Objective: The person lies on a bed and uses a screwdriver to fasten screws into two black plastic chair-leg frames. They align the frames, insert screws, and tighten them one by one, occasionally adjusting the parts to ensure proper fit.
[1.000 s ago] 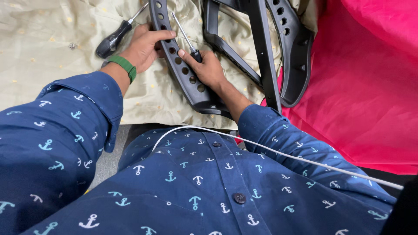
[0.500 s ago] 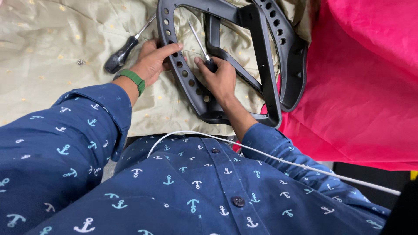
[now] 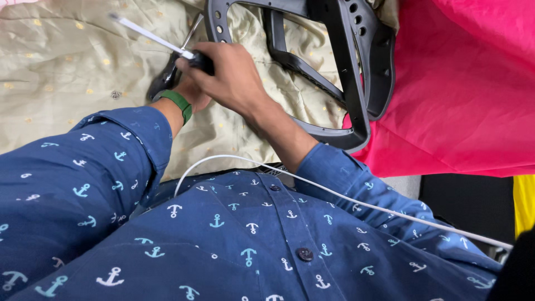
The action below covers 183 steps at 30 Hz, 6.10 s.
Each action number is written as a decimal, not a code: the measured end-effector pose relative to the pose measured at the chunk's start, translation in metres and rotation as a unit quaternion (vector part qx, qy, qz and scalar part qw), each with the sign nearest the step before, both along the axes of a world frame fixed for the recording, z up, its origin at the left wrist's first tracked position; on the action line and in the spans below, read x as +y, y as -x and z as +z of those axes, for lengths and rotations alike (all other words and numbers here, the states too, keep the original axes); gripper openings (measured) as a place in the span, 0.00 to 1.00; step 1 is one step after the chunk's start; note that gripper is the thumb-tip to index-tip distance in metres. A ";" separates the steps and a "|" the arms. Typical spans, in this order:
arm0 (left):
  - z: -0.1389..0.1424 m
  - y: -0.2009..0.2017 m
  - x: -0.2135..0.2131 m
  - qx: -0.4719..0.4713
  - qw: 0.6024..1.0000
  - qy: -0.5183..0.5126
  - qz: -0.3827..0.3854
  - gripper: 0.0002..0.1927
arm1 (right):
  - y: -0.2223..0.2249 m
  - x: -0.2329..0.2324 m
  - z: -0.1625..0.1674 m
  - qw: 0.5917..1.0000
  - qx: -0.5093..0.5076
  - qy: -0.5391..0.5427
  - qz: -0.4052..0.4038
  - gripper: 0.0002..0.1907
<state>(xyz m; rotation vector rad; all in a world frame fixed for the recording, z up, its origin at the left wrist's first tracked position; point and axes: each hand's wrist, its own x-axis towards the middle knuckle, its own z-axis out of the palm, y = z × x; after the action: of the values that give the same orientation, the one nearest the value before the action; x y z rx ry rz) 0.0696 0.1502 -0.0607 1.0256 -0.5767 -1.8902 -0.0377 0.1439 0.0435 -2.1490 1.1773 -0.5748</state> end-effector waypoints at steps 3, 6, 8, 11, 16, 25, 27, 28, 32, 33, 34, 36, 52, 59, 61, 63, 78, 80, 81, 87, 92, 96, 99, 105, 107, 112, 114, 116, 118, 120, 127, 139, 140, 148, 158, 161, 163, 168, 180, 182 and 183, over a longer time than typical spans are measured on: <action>0.014 -0.003 0.003 -0.024 0.999 0.014 -0.025 0.23 | -0.040 -0.001 -0.005 0.997 0.033 0.033 0.062 0.14; 0.025 -0.001 0.000 -0.048 0.997 0.033 -0.050 0.22 | -0.069 0.001 -0.009 0.992 0.080 0.002 0.098 0.12; 0.028 0.000 -0.002 -0.064 0.995 0.045 -0.056 0.21 | -0.085 0.000 -0.011 0.985 0.137 -0.019 0.105 0.15; 0.024 -0.001 -0.005 -0.068 0.995 0.049 -0.060 0.20 | -0.102 -0.003 -0.012 0.973 0.188 -0.050 0.125 0.17; 0.008 0.002 -0.004 -0.072 0.995 0.064 -0.040 0.18 | -0.119 -0.008 -0.020 0.960 0.214 -0.070 0.165 0.16; -0.006 0.003 0.002 -0.010 0.999 0.049 -0.018 0.18 | -0.147 -0.007 -0.030 0.951 0.214 -0.043 0.218 0.16; -0.006 0.005 0.001 0.006 0.999 0.052 -0.012 0.18 | -0.148 -0.008 -0.029 0.950 0.219 -0.048 0.218 0.16; -0.006 0.006 0.000 0.014 0.998 0.054 -0.010 0.18 | -0.148 -0.008 -0.028 0.949 0.222 -0.051 0.220 0.15; -0.005 0.006 0.002 -0.008 0.999 0.045 -0.021 0.17 | -0.147 -0.007 -0.025 0.948 0.225 -0.054 0.219 0.12; -0.004 0.006 0.003 -0.009 0.998 0.051 -0.019 0.17 | -0.147 -0.007 -0.024 0.949 0.223 -0.052 0.217 0.11; -0.003 0.006 0.003 -0.011 0.998 0.057 -0.017 0.17 | -0.147 -0.006 -0.023 0.949 0.220 -0.048 0.221 0.11; -0.001 0.006 0.004 -0.001 0.998 0.057 -0.016 0.17 | -0.146 -0.006 -0.023 0.949 0.213 -0.040 0.228 0.11; 0.005 0.015 0.013 0.034 0.997 0.070 0.012 0.21 | -0.110 -0.008 -0.003 0.990 0.088 0.041 0.104 0.11; 0.009 0.010 0.014 0.037 0.995 0.088 0.021 0.18 | 0.014 0.000 0.016 0.991 -0.059 0.036 -0.113 0.10; 0.013 0.009 0.013 -0.022 0.998 0.050 0.016 0.17 | 0.044 0.016 0.015 0.963 -0.037 -0.116 -0.241 0.11; 0.017 0.009 0.013 -0.059 0.997 0.043 0.016 0.16 | 0.064 0.032 0.006 0.953 -0.009 -0.121 -0.277 0.11; 0.029 -0.007 0.014 -0.084 0.996 0.036 0.002 0.17 | 0.063 0.032 -0.024 0.940 -0.070 -0.194 -0.272 0.09; 0.031 -0.010 0.011 -0.084 0.996 0.008 -0.006 0.16 | 0.057 0.029 -0.025 0.947 -0.065 -0.177 -0.260 0.10; 0.032 -0.010 0.010 -0.080 0.997 -0.009 -0.012 0.16 | 0.057 0.029 -0.024 0.950 -0.060 -0.169 -0.257 0.10; 0.033 -0.012 0.010 -0.057 0.998 -0.002 -0.015 0.17 | 0.050 0.023 -0.024 0.964 -0.019 -0.152 -0.217 0.11; 0.030 -0.013 0.009 -0.072 0.997 0.014 -0.011 0.17 | 0.053 0.014 -0.019 0.949 -0.001 -0.233 -0.211 0.12; 0.030 -0.012 0.008 -0.066 0.998 0.004 -0.007 0.18 | 0.054 0.009 -0.014 0.945 -0.010 -0.255 -0.204 0.13; 0.030 -0.012 0.008 -0.067 0.998 0.002 -0.011 0.18 | 0.052 0.005 -0.010 0.942 0.015 -0.261 -0.210 0.13; 0.031 -0.013 0.009 -0.055 0.998 0.008 -0.016 0.18 | 0.048 0.000 -0.007 0.929 0.010 -0.291 -0.227 0.12; 0.032 -0.013 0.009 -0.060 0.998 0.006 -0.014 0.18 | 0.051 -0.002 -0.006 0.915 -0.044 -0.331 -0.226 0.10; 0.033 -0.013 0.008 -0.094 0.995 -0.013 -0.023 0.18 | 0.050 0.002 -0.009 0.873 -0.124 -0.390 -0.264 0.09; 0.033 -0.013 0.008 -0.073 0.997 -0.012 -0.018 0.18 | 0.048 0.005 -0.010 0.870 -0.134 -0.383 -0.278 0.09; 0.032 -0.013 0.008 -0.067 0.998 -0.007 -0.017 0.18 | 0.046 0.006 -0.011 0.864 -0.138 -0.386 -0.291 0.09; 0.032 -0.012 0.008 -0.073 0.997 0.001 -0.019 0.18 | 0.047 0.007 -0.011 0.861 -0.155 -0.389 -0.288 0.08; 0.032 -0.012 0.008 -0.089 0.996 -0.009 -0.015 0.18 | 0.049 0.008 -0.010 0.861 -0.182 -0.392 -0.267 0.08; 0.032 -0.013 0.010 -0.066 0.998 0.007 -0.020 0.17 | 0.051 0.017 -0.012 0.882 -0.180 -0.353 -0.254 0.07; 0.031 -0.012 0.011 -0.079 0.997 -0.005 -0.015 0.17 | 0.043 0.021 -0.012 0.918 -0.086 -0.266 -0.282 0.10; 0.031 -0.012 0.011 -0.077 0.997 -0.007 -0.016 0.17 | 0.043 0.023 -0.011 0.927 -0.062 -0.239 -0.282 0.10; 0.028 -0.012 0.011 -0.078 0.997 -0.008 -0.016 0.17 | 0.051 0.025 -0.013 0.928 -0.096 -0.261 -0.248 0.10; 0.025 -0.013 0.011 -0.066 0.997 0.008 -0.025 0.16 | 0.051 0.023 -0.023 0.869 -0.222 -0.353 -0.267 0.10; 0.025 -0.013 0.012 -0.060 0.998 0.003 -0.025 0.16 | 0.048 0.023 -0.023 0.861 -0.229 -0.355 -0.283 0.11; 0.025 -0.012 0.012 -0.063 0.998 0.017 -0.018 0.16 | 0.046 0.023 -0.023 0.862 -0.218 -0.350 -0.295 0.11; 0.025 -0.011 0.011 -0.073 0.997 0.005 -0.023 0.16 | 0.047 0.022 -0.020 0.877 -0.179 -0.343 -0.285 0.12; 0.027 -0.011 0.013 -0.097 0.995 0.000 -0.012 0.18 | 0.054 0.025 -0.020 0.871 -0.209 -0.362 -0.259 0.17; 0.027 -0.011 0.013 -0.098 0.995 -0.006 -0.012 0.19 | 0.059 0.028 -0.020 0.867 -0.194 -0.361 -0.282 0.18; 0.027 -0.011 0.013 -0.092 0.996 -0.009 -0.014 0.19 | 0.063 0.029 -0.020 0.865 -0.186 -0.361 -0.293 0.18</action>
<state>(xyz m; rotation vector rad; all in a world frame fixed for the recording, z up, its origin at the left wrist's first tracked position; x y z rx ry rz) 0.0807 0.1636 -0.0334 1.2165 -0.6833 -1.8392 -0.1006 0.1730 0.0238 -0.9847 1.5075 -0.6285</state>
